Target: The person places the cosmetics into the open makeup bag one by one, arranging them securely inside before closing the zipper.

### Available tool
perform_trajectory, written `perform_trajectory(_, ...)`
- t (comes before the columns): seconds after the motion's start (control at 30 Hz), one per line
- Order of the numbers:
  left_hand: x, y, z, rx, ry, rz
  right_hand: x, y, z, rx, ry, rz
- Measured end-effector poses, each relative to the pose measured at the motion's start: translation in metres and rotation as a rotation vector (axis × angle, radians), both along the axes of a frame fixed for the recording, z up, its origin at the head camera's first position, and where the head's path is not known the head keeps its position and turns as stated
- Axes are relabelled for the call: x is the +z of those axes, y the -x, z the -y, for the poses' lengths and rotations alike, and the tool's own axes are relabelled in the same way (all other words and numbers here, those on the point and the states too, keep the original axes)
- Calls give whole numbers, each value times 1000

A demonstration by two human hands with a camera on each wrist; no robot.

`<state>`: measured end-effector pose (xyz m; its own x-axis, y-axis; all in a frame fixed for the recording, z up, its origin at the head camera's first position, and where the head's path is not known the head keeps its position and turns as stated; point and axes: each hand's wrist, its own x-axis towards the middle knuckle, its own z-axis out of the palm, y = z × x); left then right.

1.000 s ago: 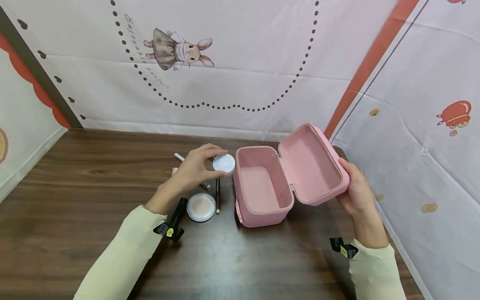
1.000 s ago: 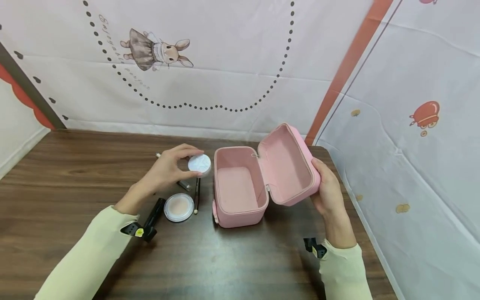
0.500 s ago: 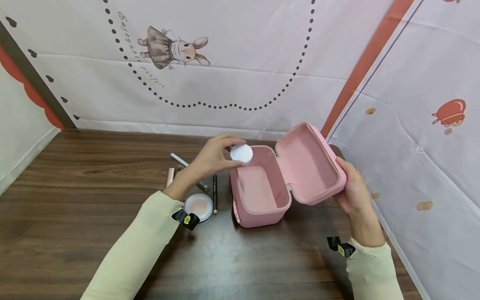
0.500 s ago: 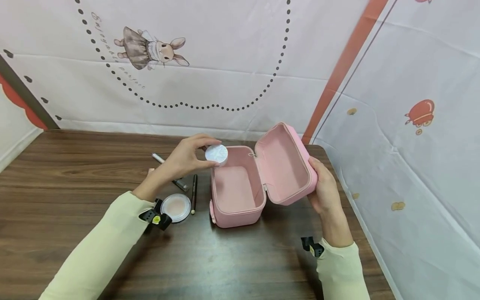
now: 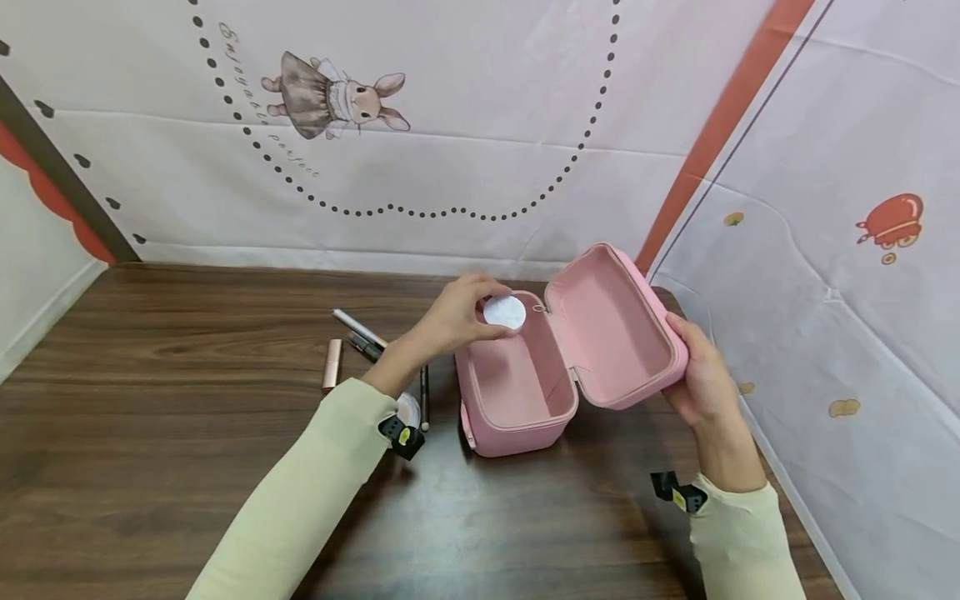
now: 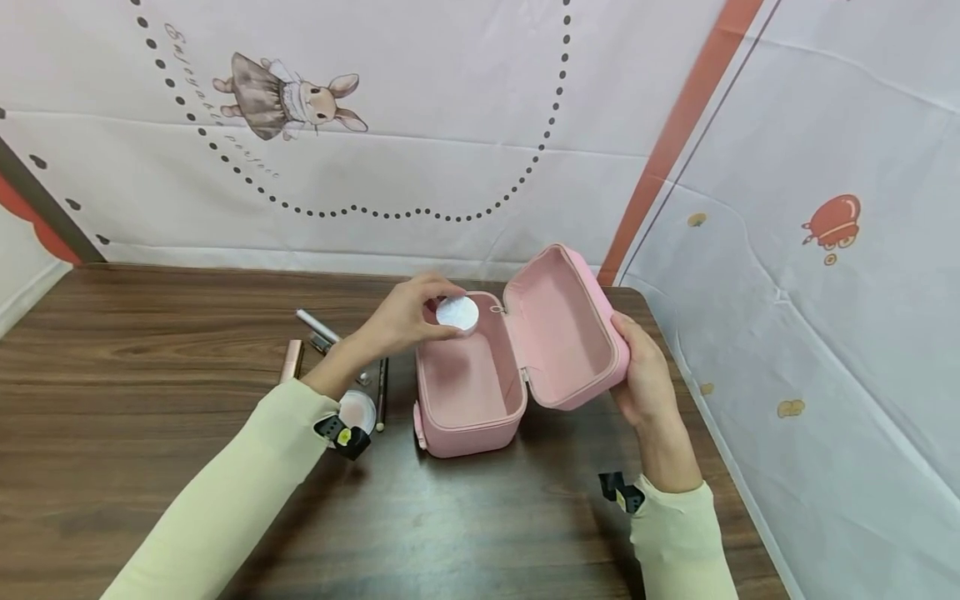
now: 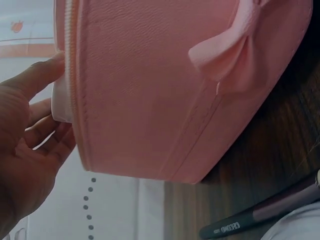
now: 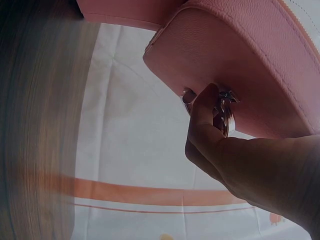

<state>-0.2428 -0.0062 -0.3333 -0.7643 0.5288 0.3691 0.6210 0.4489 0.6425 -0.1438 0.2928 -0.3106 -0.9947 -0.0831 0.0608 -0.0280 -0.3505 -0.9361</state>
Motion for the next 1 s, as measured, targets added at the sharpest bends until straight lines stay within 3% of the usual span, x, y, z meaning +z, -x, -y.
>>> perform_trajectory(0.37,-6,0,-21,12,98,-17,-1,0,1,-17,-10,-18)
perform_trajectory(0.63,-10,-2,-34,134,221,2,-2,-1,2,-25,3,-17)
perform_trajectory(0.87,-8,1,-42,229,204,26,-1,-1,3,-35,-43,-21)
perform_trajectory(1.0,-6,0,-45,243,215,25,0,-1,3,-42,-54,-23)
